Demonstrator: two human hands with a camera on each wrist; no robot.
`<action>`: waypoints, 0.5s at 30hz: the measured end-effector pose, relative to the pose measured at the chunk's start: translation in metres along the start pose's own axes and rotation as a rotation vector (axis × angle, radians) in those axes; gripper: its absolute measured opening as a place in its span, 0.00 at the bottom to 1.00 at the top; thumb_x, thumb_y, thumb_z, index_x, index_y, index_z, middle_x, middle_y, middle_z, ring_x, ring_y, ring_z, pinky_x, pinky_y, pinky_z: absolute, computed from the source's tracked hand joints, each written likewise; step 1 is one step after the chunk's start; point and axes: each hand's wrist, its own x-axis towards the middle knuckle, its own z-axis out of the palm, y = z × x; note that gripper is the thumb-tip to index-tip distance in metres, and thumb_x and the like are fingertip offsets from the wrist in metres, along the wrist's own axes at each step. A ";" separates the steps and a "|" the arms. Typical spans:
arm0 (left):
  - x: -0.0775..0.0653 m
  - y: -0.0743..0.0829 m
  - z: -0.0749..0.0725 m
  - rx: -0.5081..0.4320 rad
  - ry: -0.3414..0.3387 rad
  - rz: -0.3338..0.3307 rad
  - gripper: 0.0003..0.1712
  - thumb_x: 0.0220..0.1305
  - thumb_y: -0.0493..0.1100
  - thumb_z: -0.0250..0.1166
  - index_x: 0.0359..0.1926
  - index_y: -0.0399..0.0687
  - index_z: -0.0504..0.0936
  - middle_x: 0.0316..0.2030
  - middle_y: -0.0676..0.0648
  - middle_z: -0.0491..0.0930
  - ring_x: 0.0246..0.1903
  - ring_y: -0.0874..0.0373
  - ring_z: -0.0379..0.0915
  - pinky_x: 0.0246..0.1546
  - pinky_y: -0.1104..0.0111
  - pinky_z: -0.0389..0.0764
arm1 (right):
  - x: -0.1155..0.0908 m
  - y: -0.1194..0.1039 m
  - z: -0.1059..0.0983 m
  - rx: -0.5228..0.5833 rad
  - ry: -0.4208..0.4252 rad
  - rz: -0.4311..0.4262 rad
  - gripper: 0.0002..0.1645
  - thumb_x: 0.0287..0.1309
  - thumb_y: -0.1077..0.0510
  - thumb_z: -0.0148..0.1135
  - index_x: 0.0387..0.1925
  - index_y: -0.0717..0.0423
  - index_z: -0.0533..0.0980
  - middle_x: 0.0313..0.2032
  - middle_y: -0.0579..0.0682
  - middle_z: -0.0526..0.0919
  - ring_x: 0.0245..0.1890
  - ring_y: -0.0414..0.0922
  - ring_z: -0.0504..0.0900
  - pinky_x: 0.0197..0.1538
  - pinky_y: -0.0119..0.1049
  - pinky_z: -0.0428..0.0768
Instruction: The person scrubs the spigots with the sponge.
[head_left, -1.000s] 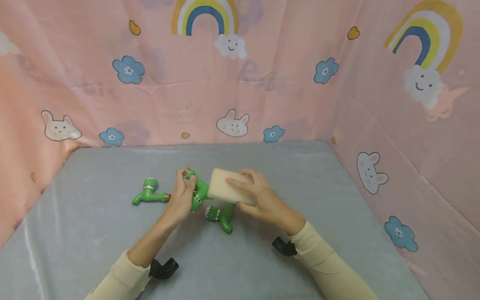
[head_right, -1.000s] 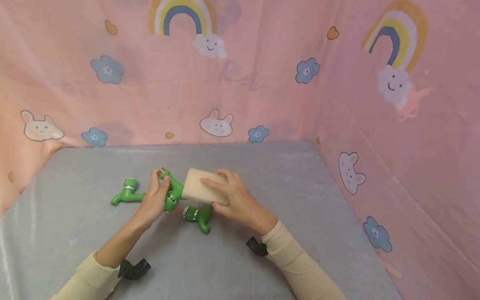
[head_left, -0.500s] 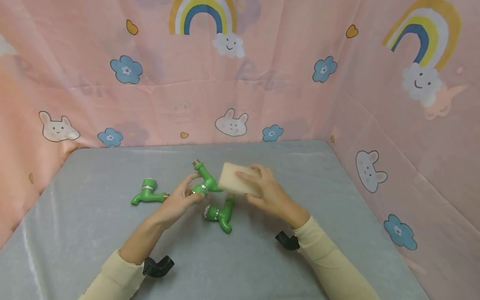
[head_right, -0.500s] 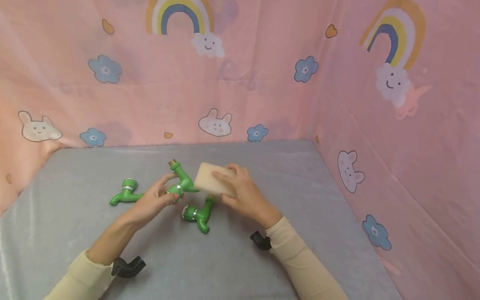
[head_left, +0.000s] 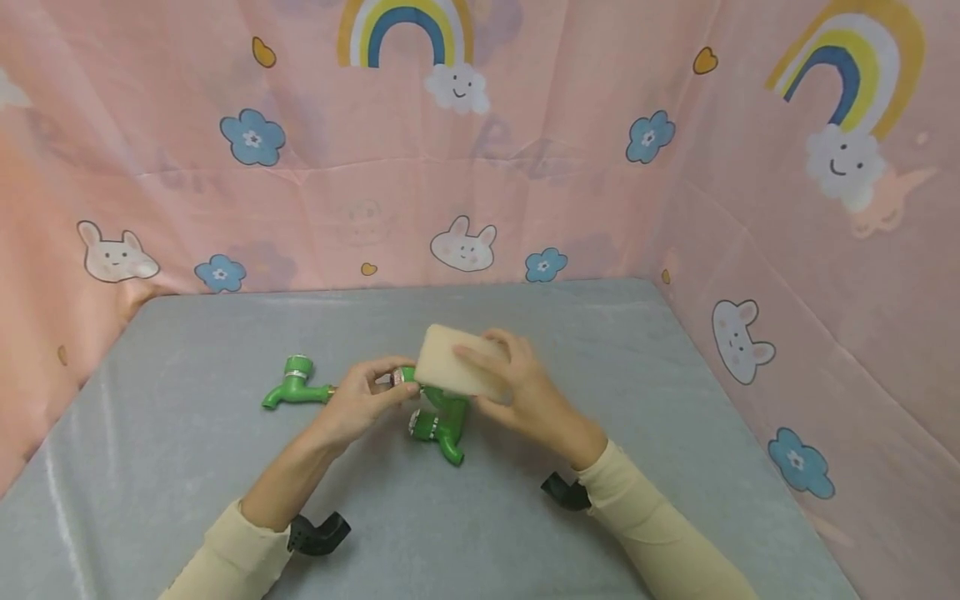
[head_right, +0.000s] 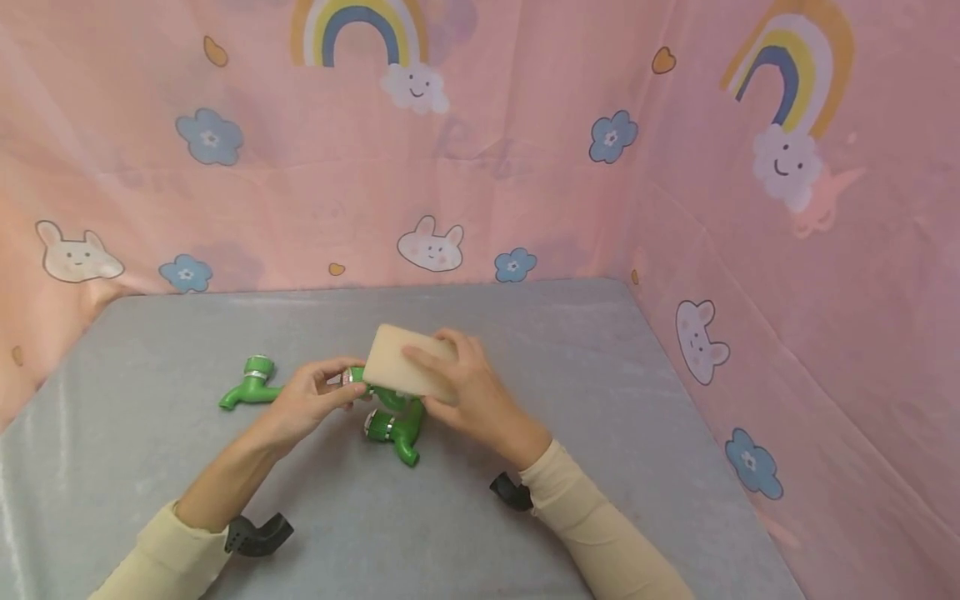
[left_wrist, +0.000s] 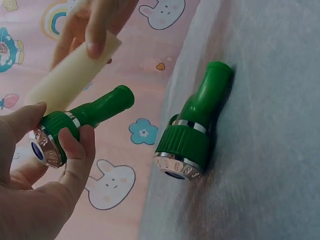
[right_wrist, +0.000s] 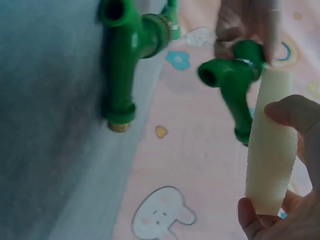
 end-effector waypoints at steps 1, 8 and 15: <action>0.000 0.000 0.001 -0.004 0.004 0.003 0.23 0.72 0.39 0.62 0.63 0.32 0.75 0.62 0.32 0.74 0.33 0.68 0.79 0.40 0.72 0.80 | 0.000 0.000 0.002 -0.009 -0.004 0.004 0.40 0.51 0.62 0.75 0.67 0.43 0.74 0.61 0.62 0.71 0.60 0.59 0.70 0.56 0.55 0.80; -0.001 0.001 0.000 -0.031 0.161 -0.053 0.27 0.71 0.39 0.63 0.65 0.27 0.70 0.62 0.32 0.76 0.34 0.69 0.82 0.41 0.72 0.85 | -0.001 0.004 0.003 -0.079 0.018 0.002 0.42 0.45 0.68 0.77 0.64 0.44 0.77 0.60 0.61 0.72 0.61 0.60 0.70 0.56 0.55 0.81; -0.001 0.004 0.000 -0.017 0.225 -0.042 0.26 0.71 0.40 0.63 0.65 0.31 0.72 0.57 0.33 0.81 0.36 0.66 0.82 0.40 0.70 0.85 | 0.000 0.002 -0.004 -0.129 0.011 -0.006 0.42 0.44 0.68 0.78 0.64 0.43 0.78 0.60 0.60 0.72 0.62 0.59 0.69 0.60 0.56 0.79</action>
